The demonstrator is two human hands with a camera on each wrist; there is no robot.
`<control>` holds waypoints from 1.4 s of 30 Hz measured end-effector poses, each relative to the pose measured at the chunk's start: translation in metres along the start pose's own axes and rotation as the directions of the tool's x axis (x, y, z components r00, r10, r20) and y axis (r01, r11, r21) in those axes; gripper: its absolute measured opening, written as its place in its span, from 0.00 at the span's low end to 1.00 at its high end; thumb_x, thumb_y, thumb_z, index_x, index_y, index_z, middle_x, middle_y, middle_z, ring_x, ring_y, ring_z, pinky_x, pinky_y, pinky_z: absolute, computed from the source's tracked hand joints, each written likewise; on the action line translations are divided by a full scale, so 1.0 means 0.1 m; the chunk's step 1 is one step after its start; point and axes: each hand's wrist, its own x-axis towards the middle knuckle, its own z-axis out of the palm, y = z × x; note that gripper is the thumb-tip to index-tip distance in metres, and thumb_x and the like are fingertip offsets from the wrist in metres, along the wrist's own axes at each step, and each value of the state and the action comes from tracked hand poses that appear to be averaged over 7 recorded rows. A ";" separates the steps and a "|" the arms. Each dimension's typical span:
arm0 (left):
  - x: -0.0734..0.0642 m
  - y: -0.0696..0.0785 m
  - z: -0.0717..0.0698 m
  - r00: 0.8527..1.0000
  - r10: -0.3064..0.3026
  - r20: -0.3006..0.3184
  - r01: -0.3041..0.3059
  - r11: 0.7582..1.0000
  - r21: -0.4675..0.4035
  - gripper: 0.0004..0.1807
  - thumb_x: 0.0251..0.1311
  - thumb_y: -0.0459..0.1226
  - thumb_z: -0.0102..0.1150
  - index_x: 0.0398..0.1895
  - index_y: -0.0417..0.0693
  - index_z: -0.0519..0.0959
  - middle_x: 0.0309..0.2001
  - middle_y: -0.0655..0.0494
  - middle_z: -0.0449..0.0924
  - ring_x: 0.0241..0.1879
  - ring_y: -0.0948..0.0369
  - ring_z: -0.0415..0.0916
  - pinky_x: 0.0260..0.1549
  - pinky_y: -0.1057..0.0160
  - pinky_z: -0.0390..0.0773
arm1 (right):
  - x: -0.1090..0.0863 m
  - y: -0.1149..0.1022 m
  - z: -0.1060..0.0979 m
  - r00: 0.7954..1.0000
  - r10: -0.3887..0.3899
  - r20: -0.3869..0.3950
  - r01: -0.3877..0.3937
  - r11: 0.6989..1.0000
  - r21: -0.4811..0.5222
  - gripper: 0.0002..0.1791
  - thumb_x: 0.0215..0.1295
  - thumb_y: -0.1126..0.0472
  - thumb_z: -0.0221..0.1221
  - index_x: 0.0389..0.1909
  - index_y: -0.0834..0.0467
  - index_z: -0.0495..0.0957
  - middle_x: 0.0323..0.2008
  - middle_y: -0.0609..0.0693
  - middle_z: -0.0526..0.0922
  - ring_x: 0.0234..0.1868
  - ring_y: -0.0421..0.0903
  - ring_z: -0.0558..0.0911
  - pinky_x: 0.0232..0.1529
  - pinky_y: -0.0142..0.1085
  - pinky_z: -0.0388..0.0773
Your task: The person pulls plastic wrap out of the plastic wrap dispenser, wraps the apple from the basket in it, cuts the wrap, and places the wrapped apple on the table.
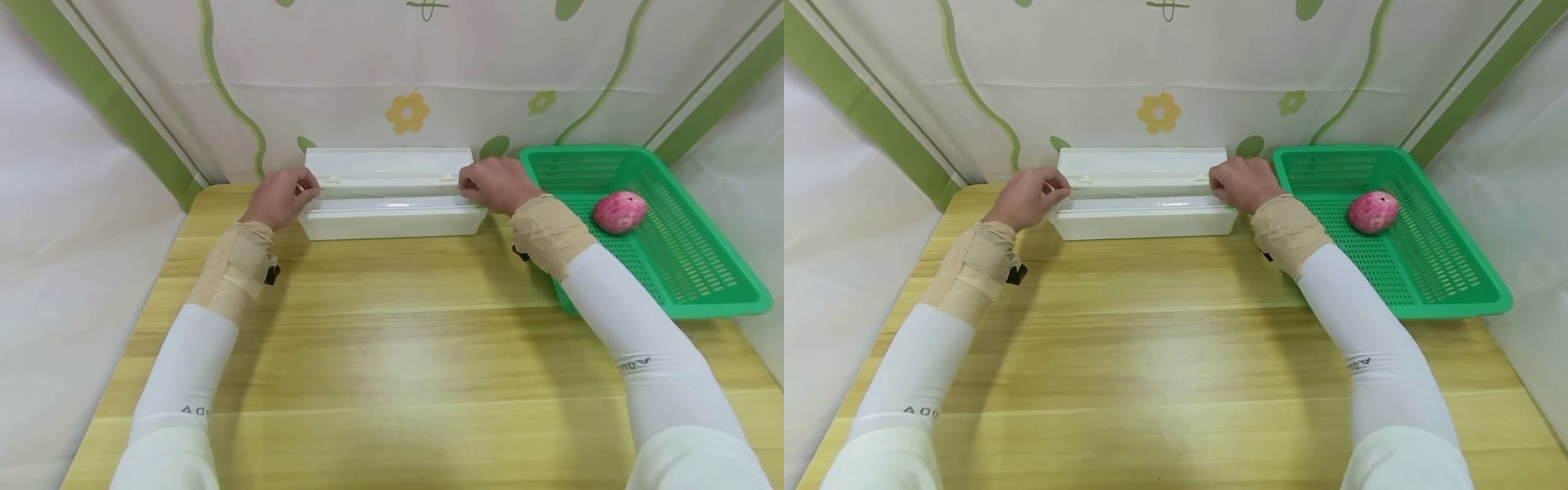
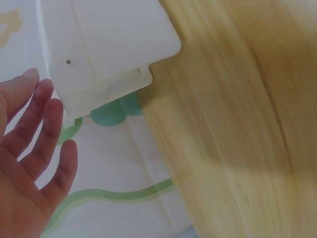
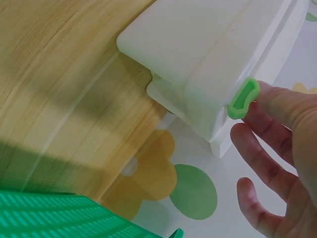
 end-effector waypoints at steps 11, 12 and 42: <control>0.00 0.03 -0.03 0.999 0.010 -0.031 -0.009 0.999 0.040 0.09 0.78 0.39 0.57 0.51 0.43 0.82 0.52 0.42 0.86 0.51 0.45 0.80 0.52 0.44 0.79 | 0.01 -0.02 -0.02 0.999 0.032 0.012 -0.032 0.999 0.019 0.09 0.79 0.62 0.55 0.41 0.58 0.83 0.39 0.54 0.88 0.36 0.50 0.80 0.36 0.45 0.78; 0.00 0.03 -0.03 0.999 0.011 -0.033 -0.010 0.999 0.044 0.09 0.79 0.39 0.57 0.51 0.43 0.82 0.53 0.42 0.86 0.51 0.45 0.81 0.52 0.43 0.79 | 0.02 -0.02 -0.03 0.999 0.032 0.011 -0.032 0.999 0.019 0.09 0.79 0.62 0.56 0.41 0.58 0.84 0.39 0.54 0.88 0.36 0.50 0.81 0.37 0.45 0.79; -0.05 0.04 -0.14 0.995 0.011 -0.098 -0.004 0.998 0.070 0.11 0.79 0.40 0.56 0.50 0.42 0.83 0.51 0.42 0.87 0.50 0.46 0.81 0.50 0.44 0.80 | -0.01 0.03 -0.12 1.000 -0.019 -0.019 0.021 0.996 0.084 0.09 0.80 0.59 0.58 0.46 0.59 0.84 0.44 0.58 0.90 0.42 0.54 0.87 0.47 0.51 0.83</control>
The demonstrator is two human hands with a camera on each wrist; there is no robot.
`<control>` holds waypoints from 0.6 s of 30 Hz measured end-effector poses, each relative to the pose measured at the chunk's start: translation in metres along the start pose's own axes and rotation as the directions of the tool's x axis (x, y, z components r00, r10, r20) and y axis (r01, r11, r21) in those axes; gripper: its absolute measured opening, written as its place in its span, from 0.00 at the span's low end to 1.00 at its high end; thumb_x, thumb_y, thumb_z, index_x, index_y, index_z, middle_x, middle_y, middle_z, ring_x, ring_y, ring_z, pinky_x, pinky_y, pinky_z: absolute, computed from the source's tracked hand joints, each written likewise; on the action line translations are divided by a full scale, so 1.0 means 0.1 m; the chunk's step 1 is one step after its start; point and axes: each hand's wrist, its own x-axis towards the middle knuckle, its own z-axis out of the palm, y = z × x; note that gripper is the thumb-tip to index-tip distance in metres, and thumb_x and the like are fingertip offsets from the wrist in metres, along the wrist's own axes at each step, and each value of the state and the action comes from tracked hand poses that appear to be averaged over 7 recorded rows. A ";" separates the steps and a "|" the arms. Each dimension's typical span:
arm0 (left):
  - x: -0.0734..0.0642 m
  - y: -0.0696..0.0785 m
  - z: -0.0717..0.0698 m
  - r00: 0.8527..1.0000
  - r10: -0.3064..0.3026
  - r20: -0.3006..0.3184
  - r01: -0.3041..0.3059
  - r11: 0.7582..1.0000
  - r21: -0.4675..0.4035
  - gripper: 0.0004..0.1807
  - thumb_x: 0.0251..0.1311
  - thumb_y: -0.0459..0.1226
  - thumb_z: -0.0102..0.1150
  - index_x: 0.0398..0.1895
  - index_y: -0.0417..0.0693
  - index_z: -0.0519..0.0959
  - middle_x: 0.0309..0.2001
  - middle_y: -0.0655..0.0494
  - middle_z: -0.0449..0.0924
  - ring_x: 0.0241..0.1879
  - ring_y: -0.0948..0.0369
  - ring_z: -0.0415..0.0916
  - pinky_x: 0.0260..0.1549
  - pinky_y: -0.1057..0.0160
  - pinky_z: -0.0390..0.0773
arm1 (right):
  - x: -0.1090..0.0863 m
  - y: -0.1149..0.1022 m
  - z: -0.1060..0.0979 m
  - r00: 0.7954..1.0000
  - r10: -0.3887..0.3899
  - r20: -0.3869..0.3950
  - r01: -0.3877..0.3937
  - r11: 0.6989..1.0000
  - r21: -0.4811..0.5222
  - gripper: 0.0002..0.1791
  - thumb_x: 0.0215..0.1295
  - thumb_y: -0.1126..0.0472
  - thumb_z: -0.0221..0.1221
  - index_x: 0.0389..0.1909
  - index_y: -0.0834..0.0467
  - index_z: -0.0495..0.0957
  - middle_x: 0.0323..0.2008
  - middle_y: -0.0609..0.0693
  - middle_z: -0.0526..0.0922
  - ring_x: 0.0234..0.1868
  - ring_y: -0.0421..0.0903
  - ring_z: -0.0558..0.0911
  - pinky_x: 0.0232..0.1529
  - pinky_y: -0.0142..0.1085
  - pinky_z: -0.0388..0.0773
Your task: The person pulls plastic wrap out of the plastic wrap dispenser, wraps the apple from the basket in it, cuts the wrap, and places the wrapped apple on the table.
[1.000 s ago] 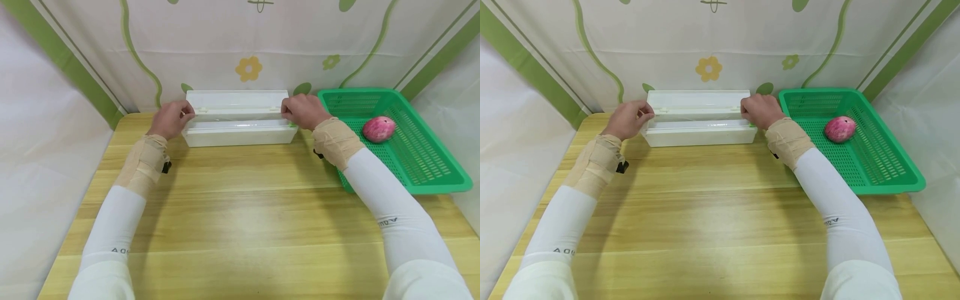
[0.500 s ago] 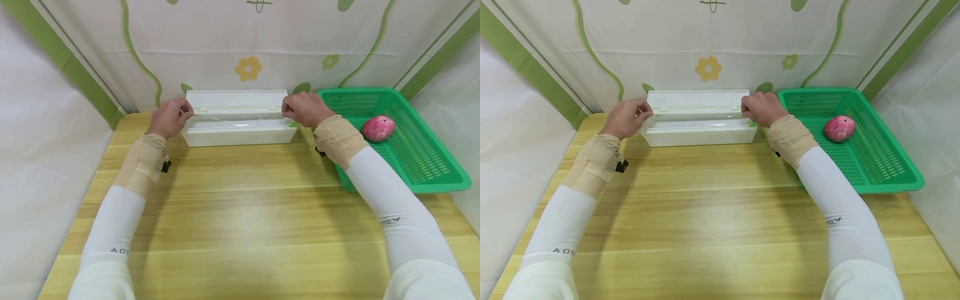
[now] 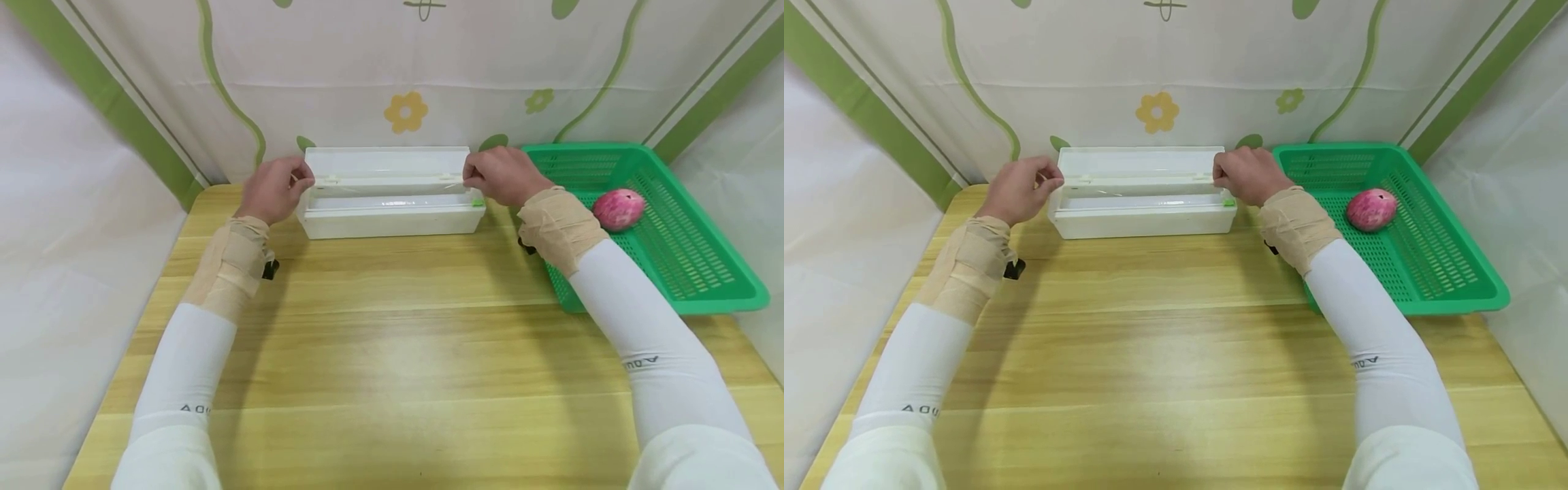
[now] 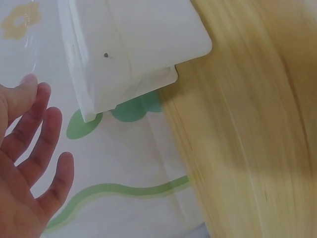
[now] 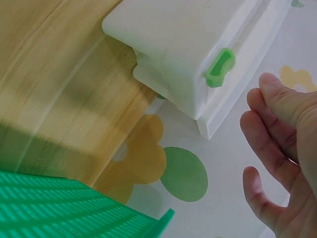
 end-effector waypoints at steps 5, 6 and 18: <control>0.00 0.01 -0.01 1.000 0.007 -0.020 -0.007 1.000 -0.004 0.11 0.79 0.39 0.56 0.49 0.41 0.83 0.50 0.42 0.87 0.49 0.46 0.81 0.50 0.45 0.80 | 0.01 0.00 -0.06 1.000 -0.004 -0.012 0.004 1.000 -0.004 0.09 0.79 0.58 0.59 0.46 0.60 0.84 0.45 0.59 0.90 0.44 0.56 0.87 0.48 0.53 0.83; 0.00 0.01 -0.02 1.000 0.006 -0.023 -0.007 1.000 -0.004 0.11 0.79 0.39 0.56 0.49 0.41 0.83 0.50 0.42 0.87 0.49 0.46 0.81 0.50 0.45 0.79 | 0.01 0.00 -0.07 1.000 -0.004 -0.016 0.004 1.000 -0.010 0.09 0.79 0.58 0.59 0.46 0.60 0.84 0.45 0.59 0.90 0.44 0.56 0.87 0.48 0.53 0.83; 0.04 0.06 -0.07 0.999 -0.002 -0.049 0.001 1.000 -0.018 0.10 0.79 0.40 0.57 0.49 0.43 0.82 0.50 0.43 0.87 0.49 0.46 0.81 0.48 0.47 0.78 | 0.02 0.02 -0.15 0.999 0.001 -0.034 -0.002 0.999 -0.036 0.09 0.80 0.58 0.59 0.45 0.60 0.84 0.46 0.59 0.90 0.47 0.56 0.87 0.50 0.53 0.83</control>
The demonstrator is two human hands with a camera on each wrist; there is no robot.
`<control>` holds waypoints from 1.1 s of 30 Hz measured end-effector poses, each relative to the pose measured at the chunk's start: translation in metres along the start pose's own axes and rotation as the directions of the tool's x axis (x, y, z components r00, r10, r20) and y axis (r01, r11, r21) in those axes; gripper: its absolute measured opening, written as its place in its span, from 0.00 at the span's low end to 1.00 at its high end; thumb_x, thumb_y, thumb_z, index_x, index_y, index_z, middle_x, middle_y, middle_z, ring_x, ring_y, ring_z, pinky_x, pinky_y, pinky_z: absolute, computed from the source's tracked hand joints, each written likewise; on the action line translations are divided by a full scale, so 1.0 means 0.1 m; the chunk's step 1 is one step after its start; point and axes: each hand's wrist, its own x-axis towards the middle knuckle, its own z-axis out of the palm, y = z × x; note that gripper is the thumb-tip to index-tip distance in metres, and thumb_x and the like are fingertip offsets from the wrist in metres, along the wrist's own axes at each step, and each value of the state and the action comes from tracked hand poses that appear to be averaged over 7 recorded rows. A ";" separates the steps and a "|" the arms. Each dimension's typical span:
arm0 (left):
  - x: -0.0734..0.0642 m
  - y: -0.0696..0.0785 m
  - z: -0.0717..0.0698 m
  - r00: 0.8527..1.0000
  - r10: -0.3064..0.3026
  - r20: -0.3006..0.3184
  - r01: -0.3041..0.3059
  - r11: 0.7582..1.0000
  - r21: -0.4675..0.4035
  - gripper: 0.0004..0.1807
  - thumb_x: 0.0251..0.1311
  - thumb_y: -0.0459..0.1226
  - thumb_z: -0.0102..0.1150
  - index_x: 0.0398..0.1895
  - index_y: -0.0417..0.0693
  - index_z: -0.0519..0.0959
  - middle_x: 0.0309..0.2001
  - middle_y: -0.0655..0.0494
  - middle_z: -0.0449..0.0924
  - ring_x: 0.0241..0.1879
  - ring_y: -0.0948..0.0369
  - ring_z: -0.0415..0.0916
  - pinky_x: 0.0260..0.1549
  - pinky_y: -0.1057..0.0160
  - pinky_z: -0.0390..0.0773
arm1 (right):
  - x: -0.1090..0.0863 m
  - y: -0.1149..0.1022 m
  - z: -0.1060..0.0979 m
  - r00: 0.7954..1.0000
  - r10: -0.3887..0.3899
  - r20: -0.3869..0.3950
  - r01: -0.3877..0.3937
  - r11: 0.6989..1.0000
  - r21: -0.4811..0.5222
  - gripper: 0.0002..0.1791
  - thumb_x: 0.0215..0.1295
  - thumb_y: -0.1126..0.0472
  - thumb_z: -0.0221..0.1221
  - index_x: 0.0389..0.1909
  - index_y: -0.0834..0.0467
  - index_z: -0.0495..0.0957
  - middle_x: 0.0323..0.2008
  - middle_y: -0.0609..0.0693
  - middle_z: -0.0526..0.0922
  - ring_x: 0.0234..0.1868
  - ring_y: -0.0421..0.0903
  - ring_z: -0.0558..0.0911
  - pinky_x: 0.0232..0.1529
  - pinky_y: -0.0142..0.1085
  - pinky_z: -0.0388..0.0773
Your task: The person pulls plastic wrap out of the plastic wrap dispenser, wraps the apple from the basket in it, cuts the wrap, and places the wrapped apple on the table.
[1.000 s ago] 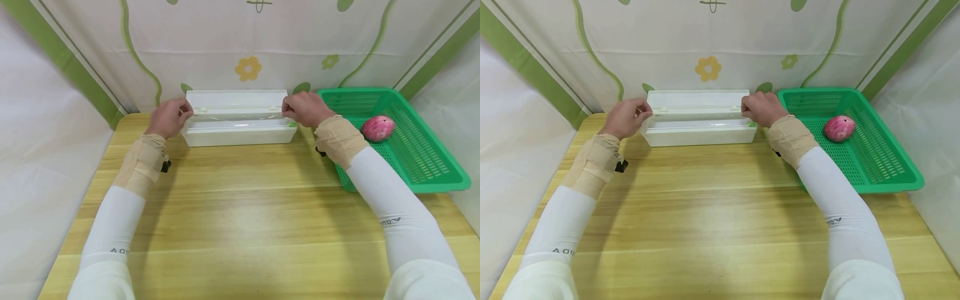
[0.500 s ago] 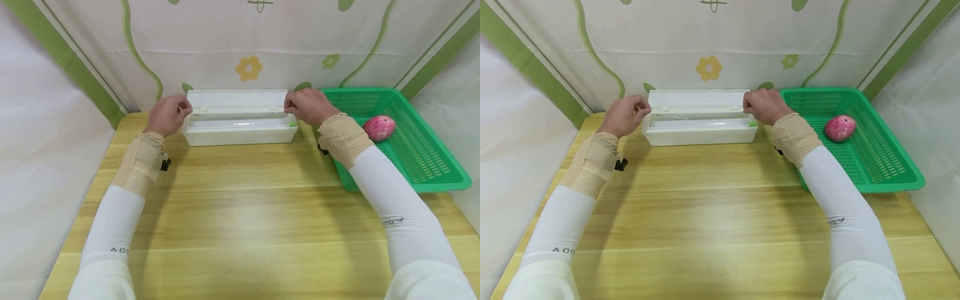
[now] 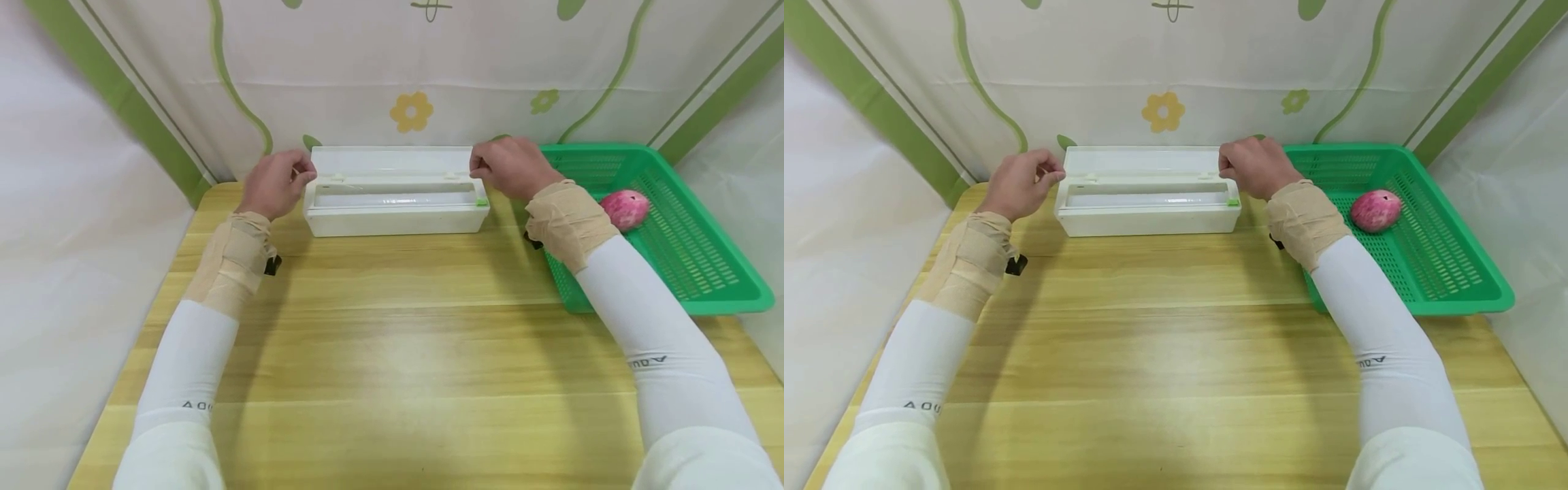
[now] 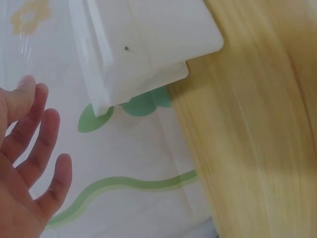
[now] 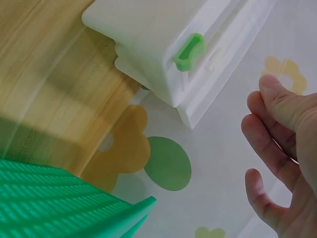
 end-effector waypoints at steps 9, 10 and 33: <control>0.01 0.05 -0.06 1.000 -0.022 -0.010 0.022 1.000 0.000 0.10 0.79 0.41 0.57 0.50 0.45 0.82 0.49 0.45 0.87 0.49 0.49 0.81 0.47 0.49 0.76 | 0.02 0.01 -0.06 0.999 -0.020 -0.038 0.019 1.000 -0.008 0.08 0.78 0.59 0.60 0.43 0.59 0.84 0.43 0.57 0.91 0.45 0.55 0.88 0.49 0.52 0.83; 0.01 0.05 -0.06 1.000 -0.022 -0.011 0.022 1.000 -0.001 0.10 0.79 0.41 0.57 0.50 0.45 0.82 0.49 0.45 0.87 0.49 0.49 0.81 0.47 0.49 0.76 | 0.02 0.01 -0.06 0.999 -0.023 -0.040 0.022 1.000 -0.010 0.08 0.78 0.59 0.61 0.43 0.59 0.84 0.43 0.57 0.91 0.45 0.56 0.88 0.49 0.52 0.83; 0.02 0.17 -0.16 0.998 -0.032 -0.054 0.031 1.000 -0.003 0.12 0.79 0.42 0.57 0.52 0.46 0.83 0.50 0.48 0.87 0.47 0.51 0.79 0.44 0.53 0.72 | 0.02 0.00 -0.29 0.995 -0.039 -0.093 0.034 0.998 -0.048 0.09 0.77 0.59 0.62 0.43 0.62 0.85 0.43 0.60 0.91 0.44 0.59 0.89 0.46 0.54 0.84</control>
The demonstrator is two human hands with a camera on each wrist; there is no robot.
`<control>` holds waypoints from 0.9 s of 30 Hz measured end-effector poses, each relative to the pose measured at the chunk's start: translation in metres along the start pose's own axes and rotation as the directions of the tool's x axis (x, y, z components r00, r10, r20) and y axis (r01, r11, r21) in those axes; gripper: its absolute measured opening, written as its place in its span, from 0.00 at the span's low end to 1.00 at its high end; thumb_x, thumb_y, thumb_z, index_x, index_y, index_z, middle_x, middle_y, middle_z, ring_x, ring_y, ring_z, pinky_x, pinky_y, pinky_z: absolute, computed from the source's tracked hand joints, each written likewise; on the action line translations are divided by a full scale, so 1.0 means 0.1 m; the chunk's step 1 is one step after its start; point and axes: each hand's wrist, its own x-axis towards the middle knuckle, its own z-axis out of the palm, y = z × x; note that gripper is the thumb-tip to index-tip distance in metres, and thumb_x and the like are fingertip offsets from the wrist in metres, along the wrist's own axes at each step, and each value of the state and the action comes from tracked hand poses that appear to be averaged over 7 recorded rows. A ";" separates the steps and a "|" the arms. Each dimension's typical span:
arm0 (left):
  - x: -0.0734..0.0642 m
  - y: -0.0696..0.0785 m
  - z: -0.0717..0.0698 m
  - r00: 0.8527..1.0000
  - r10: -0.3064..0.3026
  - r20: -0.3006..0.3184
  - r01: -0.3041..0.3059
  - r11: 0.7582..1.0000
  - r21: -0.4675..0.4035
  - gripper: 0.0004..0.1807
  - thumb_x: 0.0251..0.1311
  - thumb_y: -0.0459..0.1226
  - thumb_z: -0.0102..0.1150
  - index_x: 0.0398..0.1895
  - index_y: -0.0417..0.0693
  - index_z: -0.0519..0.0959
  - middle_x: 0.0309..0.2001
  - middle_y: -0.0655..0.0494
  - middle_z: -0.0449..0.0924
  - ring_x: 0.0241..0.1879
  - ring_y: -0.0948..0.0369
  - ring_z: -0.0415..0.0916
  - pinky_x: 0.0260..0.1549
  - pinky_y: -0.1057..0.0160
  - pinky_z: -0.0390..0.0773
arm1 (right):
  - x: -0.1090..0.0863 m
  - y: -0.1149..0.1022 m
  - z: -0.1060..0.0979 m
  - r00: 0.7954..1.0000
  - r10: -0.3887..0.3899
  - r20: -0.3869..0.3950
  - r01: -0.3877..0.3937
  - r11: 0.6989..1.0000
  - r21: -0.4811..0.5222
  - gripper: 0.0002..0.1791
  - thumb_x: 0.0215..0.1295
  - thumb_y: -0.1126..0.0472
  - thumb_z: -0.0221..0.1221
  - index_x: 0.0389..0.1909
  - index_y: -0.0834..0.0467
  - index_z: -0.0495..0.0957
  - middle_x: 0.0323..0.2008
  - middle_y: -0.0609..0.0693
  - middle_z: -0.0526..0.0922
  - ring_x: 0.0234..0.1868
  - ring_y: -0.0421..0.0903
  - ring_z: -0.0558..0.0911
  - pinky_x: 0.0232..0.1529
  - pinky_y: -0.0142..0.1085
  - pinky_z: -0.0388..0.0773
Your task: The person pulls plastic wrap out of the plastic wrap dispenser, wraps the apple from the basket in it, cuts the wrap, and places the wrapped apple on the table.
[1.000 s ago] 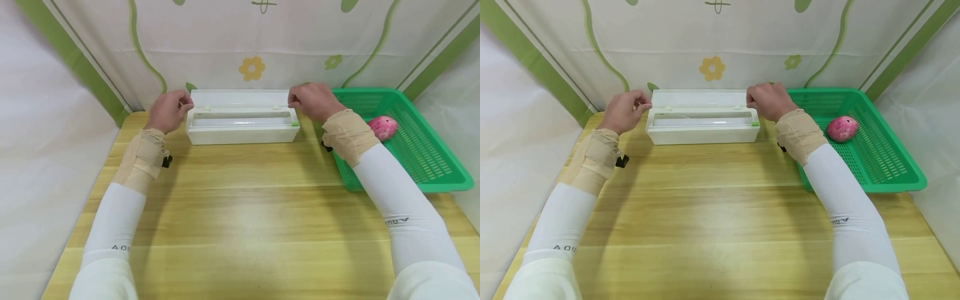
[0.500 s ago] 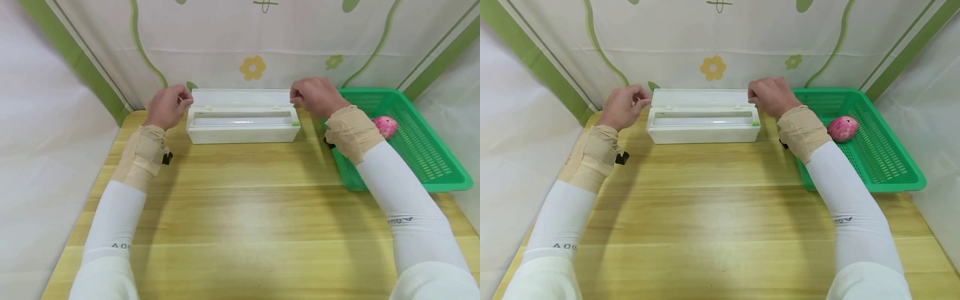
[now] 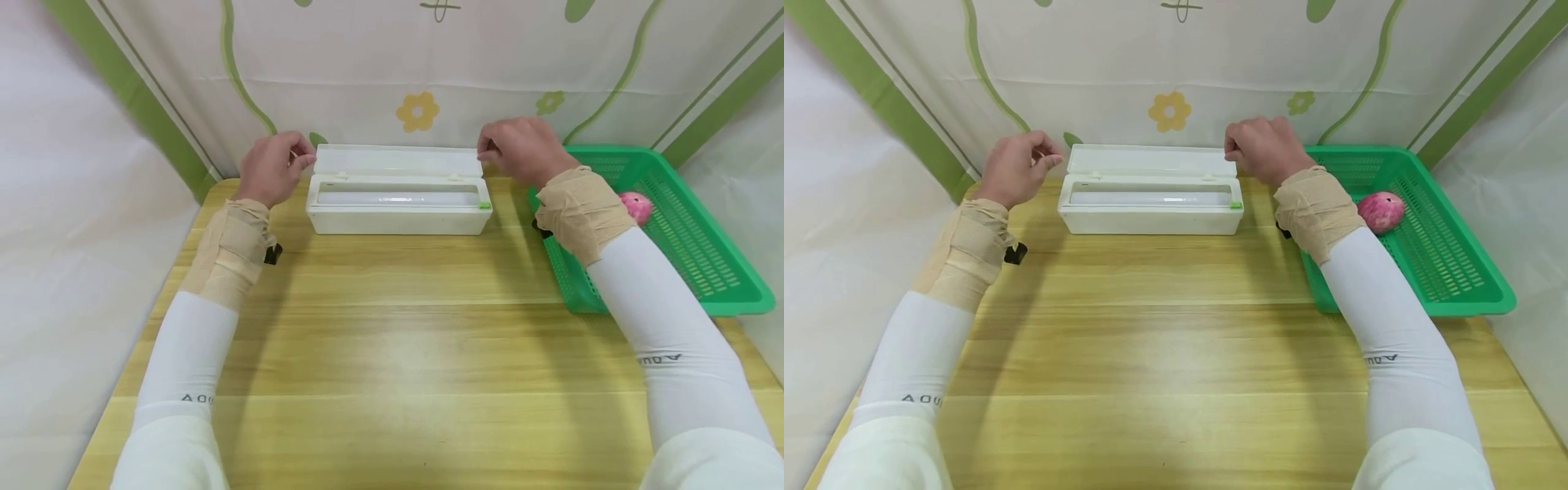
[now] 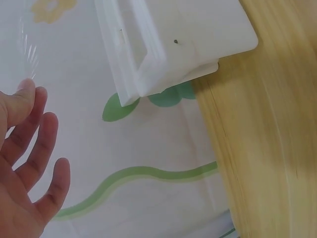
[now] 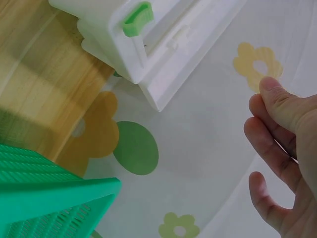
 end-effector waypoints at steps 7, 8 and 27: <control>0.04 0.02 -0.04 1.000 -0.007 -0.003 0.007 1.000 0.009 0.12 0.79 0.45 0.57 0.52 0.47 0.83 0.49 0.48 0.87 0.48 0.51 0.80 0.44 0.53 0.72 | 0.00 0.00 -0.05 1.000 0.007 -0.014 -0.007 1.000 -0.011 0.09 0.77 0.59 0.62 0.43 0.61 0.85 0.44 0.60 0.91 0.45 0.59 0.89 0.45 0.55 0.84; 0.04 0.03 -0.05 1.000 -0.008 -0.004 0.008 1.000 0.009 0.13 0.78 0.45 0.57 0.52 0.47 0.83 0.49 0.47 0.87 0.48 0.51 0.81 0.44 0.53 0.72 | 0.00 0.00 -0.06 1.000 0.006 -0.014 -0.007 1.000 -0.013 0.09 0.77 0.59 0.62 0.43 0.61 0.85 0.44 0.60 0.91 0.45 0.59 0.89 0.46 0.55 0.84; 0.09 0.10 -0.18 0.999 0.018 -0.030 -0.016 0.999 0.037 0.11 0.77 0.43 0.59 0.51 0.46 0.83 0.49 0.47 0.88 0.44 0.53 0.78 0.39 0.57 0.70 | 0.02 0.03 -0.18 1.000 -0.002 -0.025 0.001 0.999 -0.038 0.10 0.78 0.58 0.62 0.43 0.61 0.85 0.43 0.60 0.91 0.43 0.58 0.89 0.45 0.53 0.83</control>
